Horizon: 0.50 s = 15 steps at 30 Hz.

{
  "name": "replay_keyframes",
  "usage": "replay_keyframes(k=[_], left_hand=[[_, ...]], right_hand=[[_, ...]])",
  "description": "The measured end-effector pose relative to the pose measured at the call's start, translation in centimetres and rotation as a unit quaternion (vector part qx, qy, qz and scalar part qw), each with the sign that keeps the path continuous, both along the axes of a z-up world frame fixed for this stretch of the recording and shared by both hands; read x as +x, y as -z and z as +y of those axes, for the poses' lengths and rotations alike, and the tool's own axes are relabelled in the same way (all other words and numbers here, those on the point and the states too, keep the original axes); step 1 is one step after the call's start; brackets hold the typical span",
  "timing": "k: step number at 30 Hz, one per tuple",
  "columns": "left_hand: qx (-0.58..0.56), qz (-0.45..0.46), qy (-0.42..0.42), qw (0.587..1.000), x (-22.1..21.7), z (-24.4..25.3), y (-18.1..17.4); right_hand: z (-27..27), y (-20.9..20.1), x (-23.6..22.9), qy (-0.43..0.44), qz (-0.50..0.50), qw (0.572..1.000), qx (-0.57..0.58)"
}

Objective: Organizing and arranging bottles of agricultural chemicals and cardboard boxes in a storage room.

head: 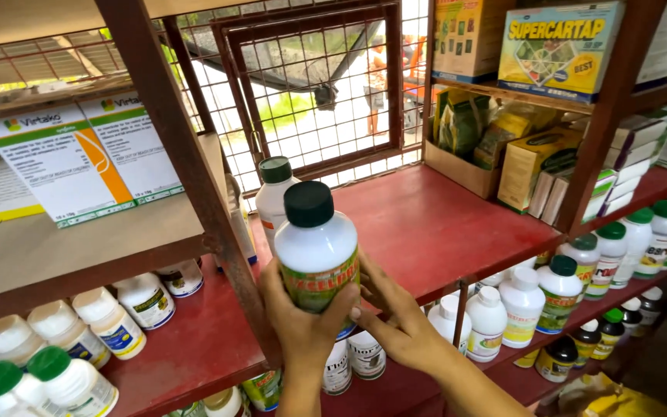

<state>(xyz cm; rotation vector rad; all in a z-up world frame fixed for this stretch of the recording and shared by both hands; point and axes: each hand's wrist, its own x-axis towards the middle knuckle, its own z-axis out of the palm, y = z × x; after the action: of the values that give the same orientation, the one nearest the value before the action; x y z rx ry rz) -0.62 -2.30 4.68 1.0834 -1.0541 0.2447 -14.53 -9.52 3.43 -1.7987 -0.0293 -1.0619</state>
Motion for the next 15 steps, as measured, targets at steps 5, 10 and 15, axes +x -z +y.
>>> replay_keyframes(k=[5, 10, 15], left_hand=[[0.032, 0.06, -0.009, 0.998, 1.0, -2.0, 0.8], [0.023, 0.069, 0.001, 0.997, 2.6, -2.9, 2.4], [0.051, 0.071, 0.022, 0.996, 3.2, -2.7, 3.0]], right_hand=[[-1.4, -0.1, 2.0, 0.026, 0.078, 0.997, 0.009], [-1.9, 0.7, 4.1, 0.03, 0.09, 0.996, 0.001], [-2.3, 0.7, 5.3, 0.045, 0.057, 0.995, -0.066]])
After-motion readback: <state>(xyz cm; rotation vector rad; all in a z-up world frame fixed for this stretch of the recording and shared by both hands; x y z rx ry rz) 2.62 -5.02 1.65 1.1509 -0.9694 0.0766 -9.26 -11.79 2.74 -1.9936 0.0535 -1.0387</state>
